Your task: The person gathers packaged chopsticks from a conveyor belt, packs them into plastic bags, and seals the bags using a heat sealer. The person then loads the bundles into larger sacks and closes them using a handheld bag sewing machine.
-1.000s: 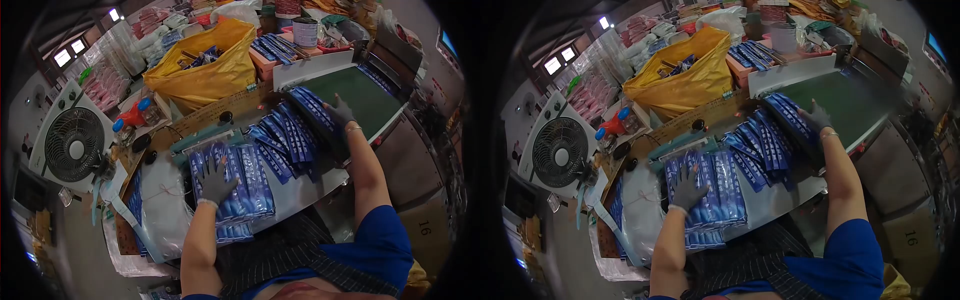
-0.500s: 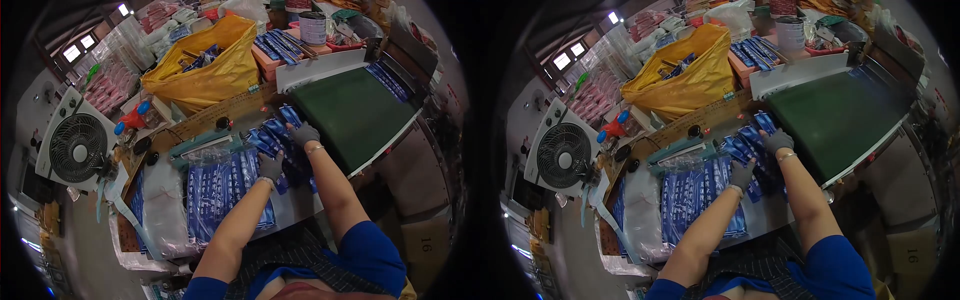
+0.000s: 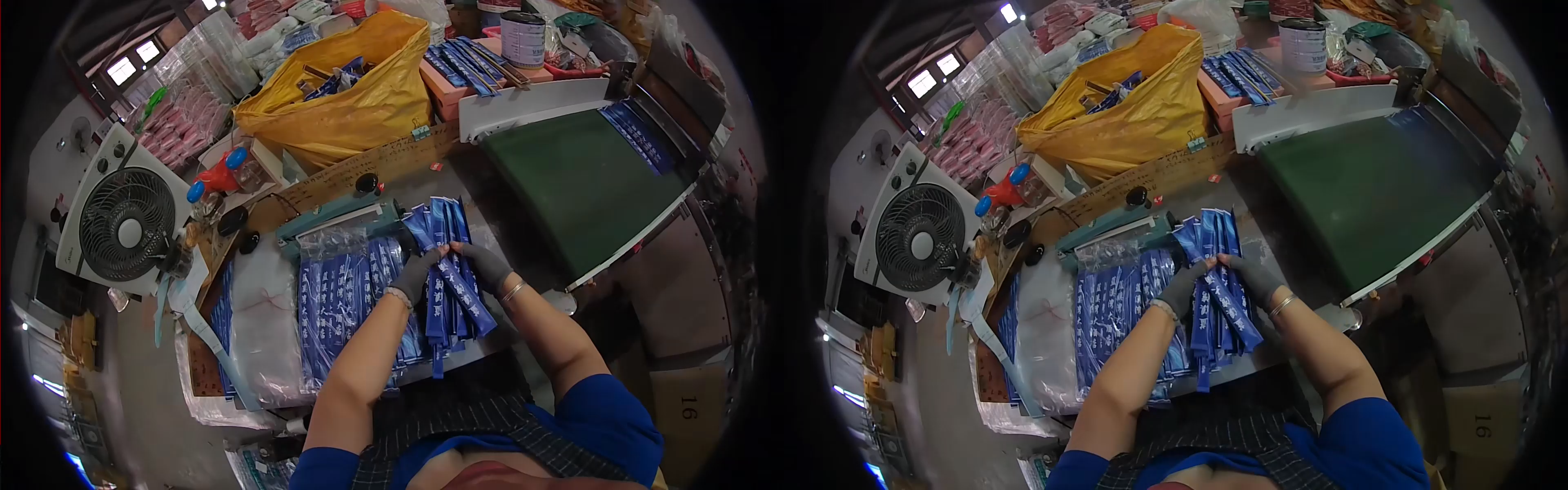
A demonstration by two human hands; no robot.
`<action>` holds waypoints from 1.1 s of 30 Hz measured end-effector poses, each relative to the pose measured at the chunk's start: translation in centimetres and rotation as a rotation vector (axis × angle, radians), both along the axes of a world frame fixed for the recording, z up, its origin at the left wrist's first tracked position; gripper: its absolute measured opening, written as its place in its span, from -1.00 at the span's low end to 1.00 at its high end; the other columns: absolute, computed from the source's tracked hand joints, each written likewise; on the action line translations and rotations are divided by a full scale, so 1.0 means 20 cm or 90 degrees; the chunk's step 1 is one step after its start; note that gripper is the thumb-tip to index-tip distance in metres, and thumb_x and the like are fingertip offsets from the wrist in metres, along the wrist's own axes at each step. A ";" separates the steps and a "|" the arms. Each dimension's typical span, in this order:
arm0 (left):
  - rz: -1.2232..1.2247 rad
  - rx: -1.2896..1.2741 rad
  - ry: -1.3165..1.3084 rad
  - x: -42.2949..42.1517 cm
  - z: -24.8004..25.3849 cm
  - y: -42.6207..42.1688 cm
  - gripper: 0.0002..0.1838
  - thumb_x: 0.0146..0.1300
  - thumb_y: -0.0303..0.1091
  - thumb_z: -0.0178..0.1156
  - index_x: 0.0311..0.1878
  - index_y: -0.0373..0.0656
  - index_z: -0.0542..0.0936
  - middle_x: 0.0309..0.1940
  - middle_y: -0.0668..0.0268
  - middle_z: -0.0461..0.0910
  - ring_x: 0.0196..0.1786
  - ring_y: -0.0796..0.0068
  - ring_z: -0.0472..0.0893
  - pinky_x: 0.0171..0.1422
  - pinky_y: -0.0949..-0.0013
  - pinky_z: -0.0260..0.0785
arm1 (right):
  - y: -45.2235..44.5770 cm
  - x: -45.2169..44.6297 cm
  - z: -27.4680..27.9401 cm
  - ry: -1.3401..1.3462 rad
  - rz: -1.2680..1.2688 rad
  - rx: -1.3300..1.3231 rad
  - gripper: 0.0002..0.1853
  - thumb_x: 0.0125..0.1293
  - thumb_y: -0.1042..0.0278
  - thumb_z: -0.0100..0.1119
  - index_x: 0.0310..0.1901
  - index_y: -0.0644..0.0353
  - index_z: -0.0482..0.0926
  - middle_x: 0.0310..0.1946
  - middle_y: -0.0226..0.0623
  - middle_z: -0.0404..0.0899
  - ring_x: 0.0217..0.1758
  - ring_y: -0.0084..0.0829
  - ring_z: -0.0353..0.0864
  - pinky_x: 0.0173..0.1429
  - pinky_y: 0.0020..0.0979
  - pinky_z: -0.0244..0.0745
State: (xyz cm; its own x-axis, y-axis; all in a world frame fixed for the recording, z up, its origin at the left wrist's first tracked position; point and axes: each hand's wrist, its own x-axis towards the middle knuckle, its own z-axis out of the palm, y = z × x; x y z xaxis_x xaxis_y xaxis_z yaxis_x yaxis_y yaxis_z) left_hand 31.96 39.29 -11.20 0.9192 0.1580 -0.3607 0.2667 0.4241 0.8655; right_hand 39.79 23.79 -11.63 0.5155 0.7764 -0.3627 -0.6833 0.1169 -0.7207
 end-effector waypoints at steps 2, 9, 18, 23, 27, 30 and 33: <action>-0.022 0.014 0.035 -0.09 0.14 -0.05 -0.56 0.06 -0.20 0.31 0.00 -0.20 0.55 -0.15 0.27 0.61 -0.10 0.41 0.58 0.09 0.39 0.40 | -0.06 -0.08 0.08 0.020 -0.004 -0.034 -0.52 0.22 -0.01 0.24 0.01 0.20 0.53 -0.20 -0.33 0.63 -0.21 -0.51 0.64 -0.07 -0.51 0.56; -0.018 -0.003 -0.059 -0.13 0.21 -0.10 -0.48 -0.03 -0.39 0.25 0.09 -0.20 0.47 -0.21 0.26 0.57 -0.13 0.38 0.57 0.02 0.36 0.44 | -0.06 -0.12 0.17 -0.174 -0.080 0.033 -0.58 0.18 0.12 0.31 -0.03 0.22 0.55 -0.24 -0.36 0.63 -0.22 -0.57 0.61 -0.02 -0.54 0.52; -0.314 0.426 -0.391 -0.27 0.71 -0.17 -0.02 -0.11 -0.53 0.45 0.42 -0.08 0.16 0.14 0.26 0.48 0.19 0.39 0.47 0.32 0.28 0.25 | -0.34 -0.22 0.73 -0.685 -0.096 0.061 0.14 -0.26 0.30 0.63 0.36 0.31 0.09 0.22 -0.21 0.37 0.26 -0.33 0.38 0.34 -0.29 0.29; -0.207 0.198 -0.500 -0.30 0.56 -0.24 0.49 -0.18 -0.45 0.56 0.46 0.16 -0.56 0.40 0.14 0.14 0.41 0.29 0.22 0.42 0.29 0.12 | -0.32 -0.20 0.74 -0.787 -0.088 0.209 0.51 -0.29 0.04 0.65 0.48 0.12 -0.45 0.42 -0.07 0.01 0.44 -0.26 0.10 0.45 -0.28 0.04; -0.208 0.336 -0.390 -0.27 0.51 -0.19 0.10 -0.06 -0.37 0.51 0.47 -0.08 -0.04 0.27 0.23 0.35 0.25 0.40 0.40 0.32 0.33 0.27 | -0.21 -0.23 0.78 -0.657 -0.028 0.186 0.18 -0.18 0.28 0.60 0.45 0.25 0.00 0.33 -0.23 0.22 0.33 -0.45 0.25 0.40 -0.43 0.12; -0.085 0.198 -0.313 -0.41 0.62 -0.24 -0.23 0.00 -0.42 0.44 0.29 -0.19 0.27 0.11 0.26 0.47 0.12 0.47 0.47 0.24 0.37 0.35 | -0.17 -0.37 0.88 -0.509 -0.136 0.203 -0.13 -0.06 0.36 0.45 0.33 0.27 0.23 0.15 -0.24 0.40 0.19 -0.46 0.39 0.32 -0.44 0.25; -0.149 -0.004 -0.135 -0.63 0.81 -0.21 -0.31 0.01 -0.43 0.38 0.25 -0.23 0.35 -0.01 0.27 0.55 0.03 0.45 0.55 0.19 0.37 0.40 | -0.15 -0.63 0.89 -0.236 -0.151 0.183 -0.38 0.17 0.29 0.23 0.26 0.26 0.29 0.12 -0.22 0.39 0.18 -0.41 0.41 0.29 -0.40 0.30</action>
